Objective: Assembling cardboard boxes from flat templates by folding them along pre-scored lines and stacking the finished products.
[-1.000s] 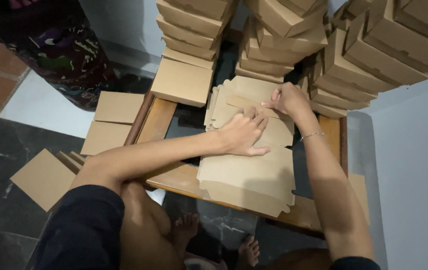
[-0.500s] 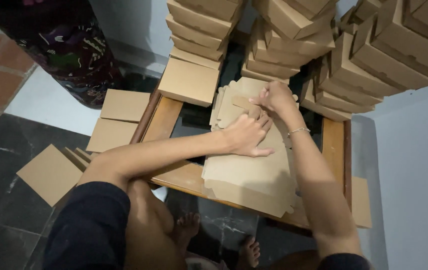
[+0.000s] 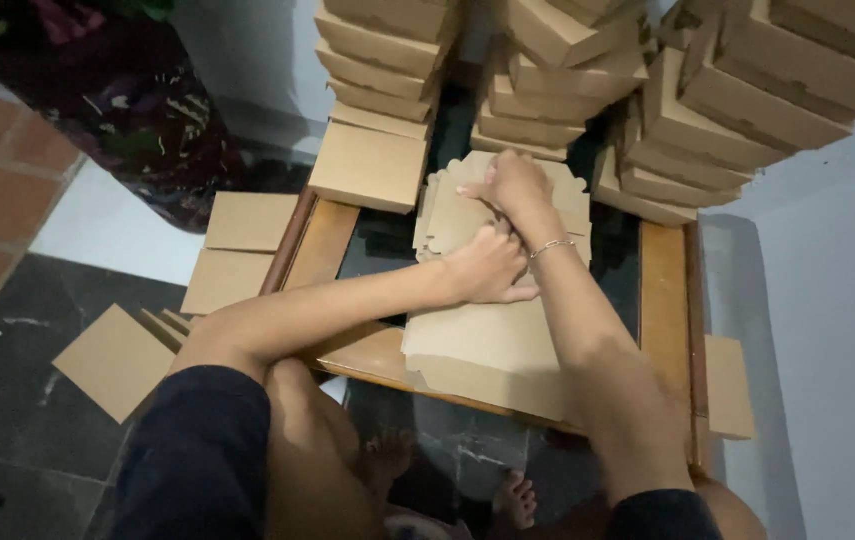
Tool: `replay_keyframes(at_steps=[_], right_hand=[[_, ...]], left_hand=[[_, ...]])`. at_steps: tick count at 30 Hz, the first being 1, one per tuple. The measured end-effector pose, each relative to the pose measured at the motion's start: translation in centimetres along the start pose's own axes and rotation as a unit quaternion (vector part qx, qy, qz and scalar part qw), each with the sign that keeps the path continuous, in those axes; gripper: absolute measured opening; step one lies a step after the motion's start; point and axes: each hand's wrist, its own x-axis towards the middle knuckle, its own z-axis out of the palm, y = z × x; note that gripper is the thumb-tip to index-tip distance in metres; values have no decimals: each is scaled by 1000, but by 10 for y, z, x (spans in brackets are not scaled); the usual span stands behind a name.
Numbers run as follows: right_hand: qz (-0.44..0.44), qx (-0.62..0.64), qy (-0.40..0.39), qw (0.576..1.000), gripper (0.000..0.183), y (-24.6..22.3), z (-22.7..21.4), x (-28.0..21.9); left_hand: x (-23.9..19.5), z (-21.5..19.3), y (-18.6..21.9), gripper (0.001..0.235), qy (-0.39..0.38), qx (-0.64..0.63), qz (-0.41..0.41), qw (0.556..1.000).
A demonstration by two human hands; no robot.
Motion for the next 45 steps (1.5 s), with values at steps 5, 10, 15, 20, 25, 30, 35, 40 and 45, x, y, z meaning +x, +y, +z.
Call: replay_keyframes(at_steps=[5, 10, 15, 20, 25, 30, 35, 40, 45], right_hand=[[-8, 36, 12, 999, 50, 8, 6, -2], [13, 60, -9, 998, 61, 26, 3, 1], [46, 42, -13, 998, 69, 46, -12, -11], [79, 38, -26, 996, 83, 61, -24, -14], [116, 25, -56, 991, 85, 65, -39, -32], [105, 26, -54, 993, 72, 69, -54, -58], [141, 64, -47, 987, 77, 82, -54, -57], [149, 80, -45, 985, 75, 87, -56, -62], [75, -7, 16, 997, 48, 95, -49, -70]], left_hand=[[3, 20, 3, 82, 9, 23, 3, 1000], [1, -5, 2, 82, 13, 3, -6, 1000], [1, -7, 3, 96, 56, 33, -25, 998], [1, 1, 2, 93, 54, 32, -22, 998], [1, 9, 1, 94, 60, 17, -24, 998], [1, 6, 1, 93, 60, 22, -28, 998], [-1, 5, 2, 93, 70, 8, -29, 997], [-2, 2, 3, 92, 68, 7, -32, 997], [-4, 6, 6, 90, 71, 14, -30, 997]])
